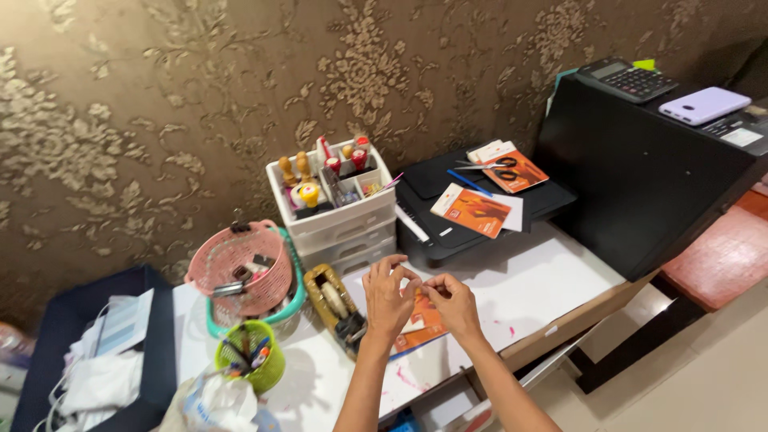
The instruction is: The person assembles small notebooks by applying adhesive tape to the spine, writing on the cover with a pen, and cutting excess tape with scissors. The person also opens a drawer to store a completed notebook and flips through the pages of another notebook.
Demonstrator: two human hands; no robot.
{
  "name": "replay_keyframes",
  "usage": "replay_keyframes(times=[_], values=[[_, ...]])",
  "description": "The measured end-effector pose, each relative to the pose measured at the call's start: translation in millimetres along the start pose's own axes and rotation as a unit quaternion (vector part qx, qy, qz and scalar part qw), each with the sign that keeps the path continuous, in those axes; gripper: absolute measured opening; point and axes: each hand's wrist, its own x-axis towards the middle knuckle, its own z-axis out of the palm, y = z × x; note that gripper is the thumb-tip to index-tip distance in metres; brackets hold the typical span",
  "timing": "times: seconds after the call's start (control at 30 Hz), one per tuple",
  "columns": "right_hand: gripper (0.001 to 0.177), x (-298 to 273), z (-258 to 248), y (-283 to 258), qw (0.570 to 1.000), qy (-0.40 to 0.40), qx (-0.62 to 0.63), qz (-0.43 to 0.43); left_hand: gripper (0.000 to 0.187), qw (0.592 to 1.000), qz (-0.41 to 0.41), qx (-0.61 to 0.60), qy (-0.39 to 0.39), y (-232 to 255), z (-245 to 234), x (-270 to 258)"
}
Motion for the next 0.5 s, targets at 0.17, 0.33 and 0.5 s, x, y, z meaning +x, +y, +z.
replay_keyframes(times=[0.17,0.33,0.5], values=[[0.007,33,-25,-11,0.998,0.012,0.061,0.029,0.009,1.0,-0.011,0.006,-0.021,0,40,38],[0.009,80,-41,-1,0.997,0.047,0.001,-0.054,0.008,1.0,-0.004,0.018,-0.018,-7,77,73],[0.031,119,-54,5,0.994,0.104,-0.039,0.012,0.008,0.999,-0.029,0.037,-0.027,-18,106,103]])
